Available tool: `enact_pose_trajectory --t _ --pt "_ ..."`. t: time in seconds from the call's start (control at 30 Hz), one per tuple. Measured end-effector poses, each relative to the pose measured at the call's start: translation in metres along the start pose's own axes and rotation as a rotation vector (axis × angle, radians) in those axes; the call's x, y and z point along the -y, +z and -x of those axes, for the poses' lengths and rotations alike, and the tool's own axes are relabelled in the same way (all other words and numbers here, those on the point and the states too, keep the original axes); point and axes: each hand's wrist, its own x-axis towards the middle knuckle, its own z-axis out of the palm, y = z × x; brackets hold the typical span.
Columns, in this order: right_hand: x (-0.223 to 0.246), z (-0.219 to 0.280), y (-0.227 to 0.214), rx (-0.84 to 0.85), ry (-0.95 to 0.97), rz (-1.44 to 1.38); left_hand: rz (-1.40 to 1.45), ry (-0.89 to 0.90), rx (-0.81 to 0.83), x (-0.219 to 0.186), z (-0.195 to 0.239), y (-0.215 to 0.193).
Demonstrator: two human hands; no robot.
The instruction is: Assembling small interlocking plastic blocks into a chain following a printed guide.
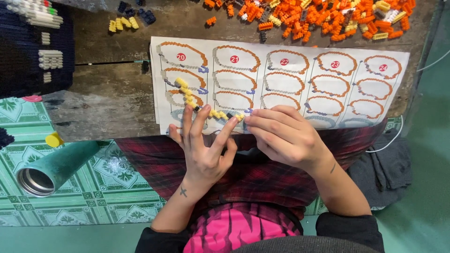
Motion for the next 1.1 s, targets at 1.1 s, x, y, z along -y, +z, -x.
enact_pose_trajectory --t 1.1 --pt "0.004 0.002 -0.019 0.263 0.037 -0.006 -0.285 -0.126 -0.003 0.090 -0.143 -0.079"
